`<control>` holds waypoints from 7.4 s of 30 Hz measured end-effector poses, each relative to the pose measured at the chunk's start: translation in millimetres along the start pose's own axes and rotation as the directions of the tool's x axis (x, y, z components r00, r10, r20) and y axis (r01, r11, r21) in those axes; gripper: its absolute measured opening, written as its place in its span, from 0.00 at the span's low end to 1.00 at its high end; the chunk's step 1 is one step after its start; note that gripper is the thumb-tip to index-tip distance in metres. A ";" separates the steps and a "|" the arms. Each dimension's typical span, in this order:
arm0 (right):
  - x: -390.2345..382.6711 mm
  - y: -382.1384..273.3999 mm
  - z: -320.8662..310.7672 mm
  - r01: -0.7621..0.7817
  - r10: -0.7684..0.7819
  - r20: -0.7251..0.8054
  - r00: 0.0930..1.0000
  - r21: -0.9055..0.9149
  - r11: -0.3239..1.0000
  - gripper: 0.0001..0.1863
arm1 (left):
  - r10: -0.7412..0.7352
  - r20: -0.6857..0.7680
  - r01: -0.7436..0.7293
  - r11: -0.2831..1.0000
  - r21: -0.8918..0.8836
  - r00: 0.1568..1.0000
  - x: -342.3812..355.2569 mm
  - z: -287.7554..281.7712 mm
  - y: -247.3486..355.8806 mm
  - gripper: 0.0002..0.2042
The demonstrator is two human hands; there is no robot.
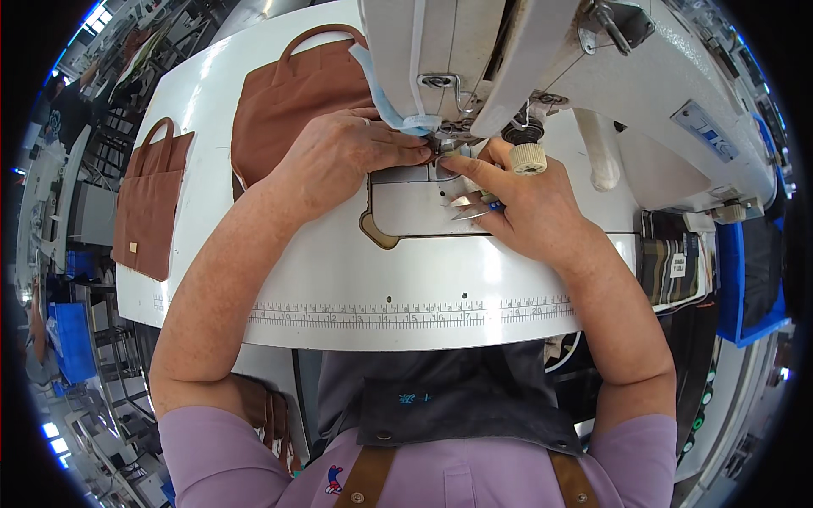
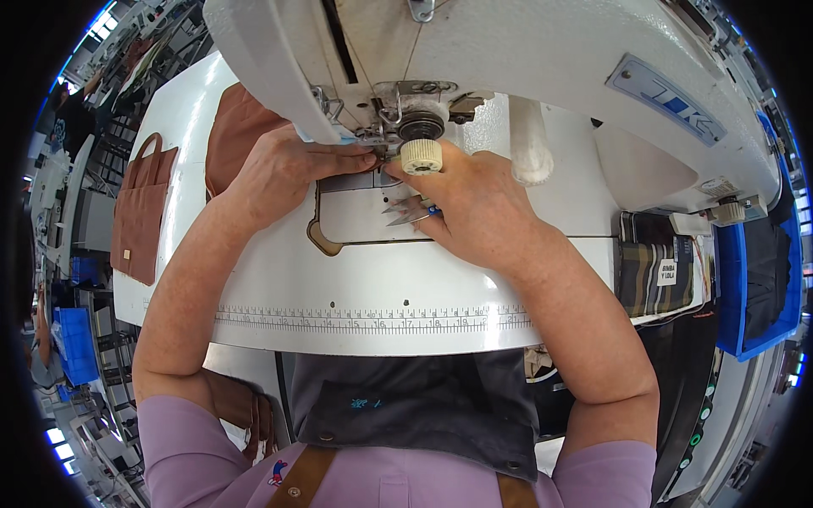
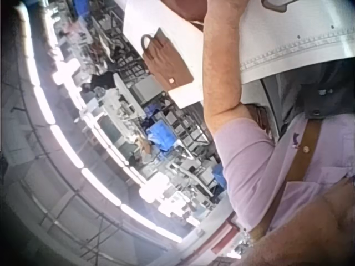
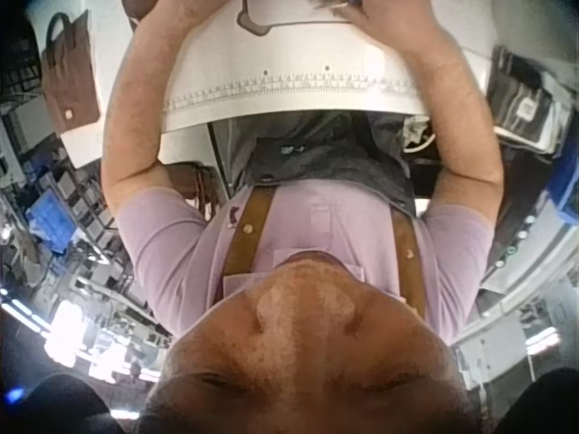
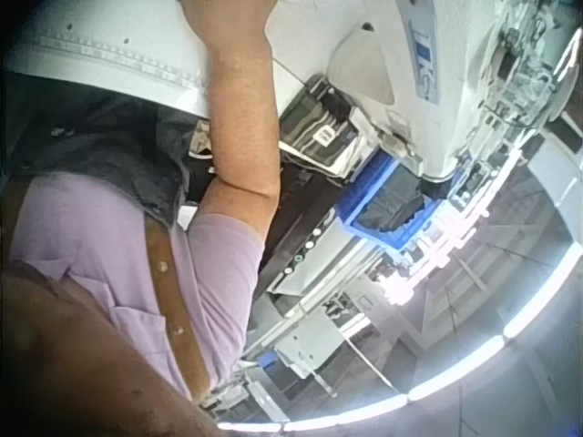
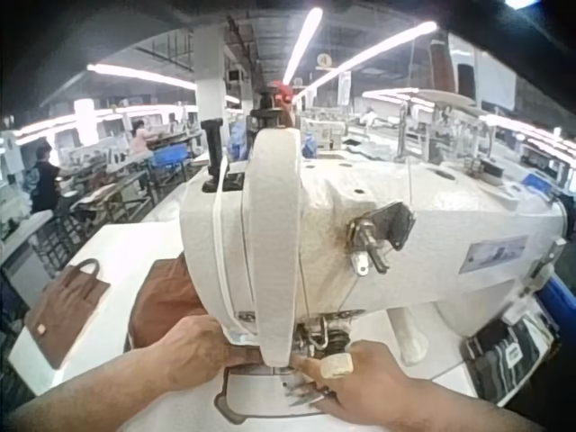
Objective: The person operates an industrial sewing machine to stitch the edges of brown fabric tote bags. They guide the bags under the needle, trim excess thread with scissors, and move the finished items aside to process the next one in a repetitive assembly line workflow.
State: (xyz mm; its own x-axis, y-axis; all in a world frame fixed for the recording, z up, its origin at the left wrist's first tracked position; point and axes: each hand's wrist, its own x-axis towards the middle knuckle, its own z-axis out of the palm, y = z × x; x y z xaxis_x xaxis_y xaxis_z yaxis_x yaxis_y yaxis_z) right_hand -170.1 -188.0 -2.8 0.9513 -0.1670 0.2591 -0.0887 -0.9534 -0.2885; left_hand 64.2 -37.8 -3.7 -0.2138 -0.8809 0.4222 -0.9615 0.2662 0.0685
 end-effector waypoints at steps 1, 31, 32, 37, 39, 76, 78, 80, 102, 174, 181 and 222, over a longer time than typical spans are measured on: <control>0.0 1.1 0.9 0.009 -0.009 -0.018 1.000 0.015 1.000 0.28 | 0.003 -0.001 -0.003 1.000 -0.002 1.000 0.7 -0.5 -0.1 0.21; 0.8 1.2 7.5 0.015 -0.016 -0.044 0.999 -0.038 0.999 0.19 | -0.162 0.079 0.174 0.969 -0.176 0.984 -15.3 -6.5 50.9 0.23; 1.3 1.7 7.1 0.003 -0.004 -0.029 1.000 -0.022 1.000 0.19 | -0.171 0.081 0.184 0.962 -0.202 0.982 -15.4 -4.7 51.0 0.23; -0.2 1.7 7.4 0.018 -0.020 -0.053 0.998 -0.034 0.999 0.18 | -0.202 0.096 0.218 0.955 -0.202 0.975 -15.0 -2.0 52.3 0.24; 0.4 0.6 6.9 0.018 -0.020 -0.055 0.998 -0.039 0.999 0.18 | -0.207 0.081 0.219 0.957 -0.188 0.975 -15.2 -1.2 51.3 0.24; -144.7 -114.2 46.2 -0.084 0.137 -0.038 0.990 0.617 0.782 0.14 | -0.276 0.170 0.298 0.947 -0.121 0.946 -95.3 -33.7 182.5 0.28; -142.9 -118.3 58.9 -0.188 0.205 0.076 0.976 0.768 0.612 0.15 | -0.266 0.035 0.268 0.948 -0.172 0.963 -102.3 -22.8 188.6 0.21; -134.9 -117.8 64.0 -0.272 0.218 0.195 0.956 0.867 0.417 0.16 | -0.226 -0.021 0.218 0.957 -0.191 0.974 -105.4 -17.4 187.1 0.17; -133.3 -124.4 64.9 -0.352 0.187 0.350 0.918 0.936 -0.023 0.11 | -0.115 -0.097 0.119 0.992 0.042 0.989 -123.2 1.4 197.5 0.16; -51.0 -62.6 4.8 0.424 -0.405 -0.218 0.888 0.043 0.905 0.07 | -0.237 0.170 0.262 0.955 -0.141 0.957 -23.1 -9.2 74.6 0.27; -26.5 -43.5 5.9 0.435 -0.419 -0.197 0.887 0.048 0.899 0.06 | -0.224 0.044 0.228 0.963 -0.145 0.974 -10.1 -2.1 52.9 0.24; -2.1 -5.8 10.2 0.151 -0.139 -0.184 0.973 0.055 0.987 0.15 | -0.167 0.037 0.168 0.906 -0.388 0.985 -13.1 0.4 22.6 0.14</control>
State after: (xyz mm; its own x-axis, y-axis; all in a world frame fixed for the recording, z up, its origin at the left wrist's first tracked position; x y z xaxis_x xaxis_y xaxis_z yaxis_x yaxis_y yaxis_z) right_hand -168.6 -179.6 -11.0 0.8835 -0.0763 0.4621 0.0728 -0.9522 -0.2965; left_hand 45.2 -20.4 -8.1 -0.0569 -0.9269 0.3709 -0.8400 0.2452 0.4840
